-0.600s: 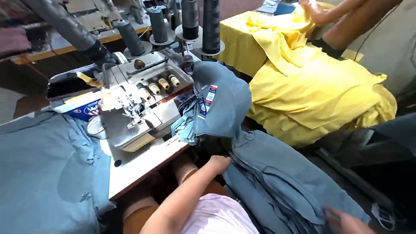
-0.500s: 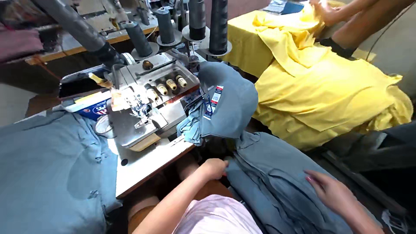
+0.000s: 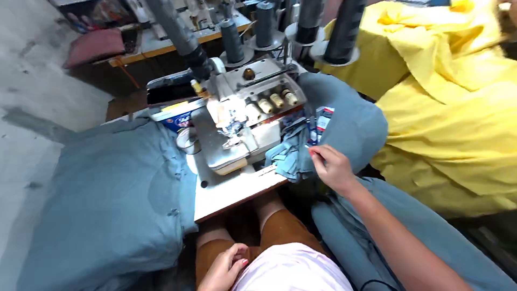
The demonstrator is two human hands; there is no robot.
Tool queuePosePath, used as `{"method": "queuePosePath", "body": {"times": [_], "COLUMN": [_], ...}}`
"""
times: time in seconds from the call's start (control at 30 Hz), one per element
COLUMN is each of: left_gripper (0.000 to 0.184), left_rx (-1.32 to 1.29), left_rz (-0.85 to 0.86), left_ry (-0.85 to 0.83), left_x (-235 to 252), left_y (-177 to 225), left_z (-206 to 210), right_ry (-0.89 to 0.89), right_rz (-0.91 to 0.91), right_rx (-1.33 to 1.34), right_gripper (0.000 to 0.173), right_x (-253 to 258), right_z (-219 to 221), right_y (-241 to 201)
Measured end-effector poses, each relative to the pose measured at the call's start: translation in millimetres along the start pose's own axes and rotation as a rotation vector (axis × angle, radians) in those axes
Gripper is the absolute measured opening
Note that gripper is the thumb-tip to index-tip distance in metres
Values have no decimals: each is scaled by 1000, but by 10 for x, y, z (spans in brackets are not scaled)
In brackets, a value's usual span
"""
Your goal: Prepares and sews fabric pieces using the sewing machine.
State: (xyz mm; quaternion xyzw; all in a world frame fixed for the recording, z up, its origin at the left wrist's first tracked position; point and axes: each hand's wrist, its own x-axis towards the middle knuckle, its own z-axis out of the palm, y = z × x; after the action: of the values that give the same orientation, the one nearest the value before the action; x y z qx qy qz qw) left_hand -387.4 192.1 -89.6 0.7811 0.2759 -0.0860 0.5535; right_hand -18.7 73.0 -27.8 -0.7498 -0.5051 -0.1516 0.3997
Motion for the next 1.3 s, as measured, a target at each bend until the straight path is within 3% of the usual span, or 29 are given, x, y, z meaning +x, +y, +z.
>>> {"method": "queuePosePath", "body": {"times": [0.17, 0.37, 0.6, 0.73, 0.8, 1.0, 1.13, 1.23, 1.3], "left_gripper": [27, 22, 18, 17, 28, 36, 33, 38, 38], "left_rx": [-97, 143, 161, 246, 201, 118, 325, 485, 511], "left_rz": [-32, 200, 431, 340, 201, 37, -64, -38, -32], "left_ry": [311, 821, 999, 1152, 1116, 1062, 985, 841, 709], "left_x": [-405, -512, -279, 21, 209, 1048, 1473, 1760, 1923], "left_y": [-61, 144, 519, 903, 1104, 1599, 1826, 1830, 1823], "left_z": [-157, -535, -1200, -1887, -2352, -3638, -4073, -4350, -4484], "right_ry": [-17, -76, -128, -122, -94, 20, -30, -173, -167], "right_rz": [-75, -150, -239, -189, -162, -170, -104, -28, -35], "right_rx": [88, 172, 256, 294, 289, 240, 216, 252, 228], "right_gripper": [26, 25, 25, 26, 27, 27, 22, 17, 19], "right_x": [-163, -214, -172, -118, -136, -234, -224, -124, -92], "right_z": [326, 587, 946, 1182, 1276, 1410, 1301, 1082, 1027], "right_y": [-328, -632, -793, -810, -786, -750, -888, -1045, -1099]}}
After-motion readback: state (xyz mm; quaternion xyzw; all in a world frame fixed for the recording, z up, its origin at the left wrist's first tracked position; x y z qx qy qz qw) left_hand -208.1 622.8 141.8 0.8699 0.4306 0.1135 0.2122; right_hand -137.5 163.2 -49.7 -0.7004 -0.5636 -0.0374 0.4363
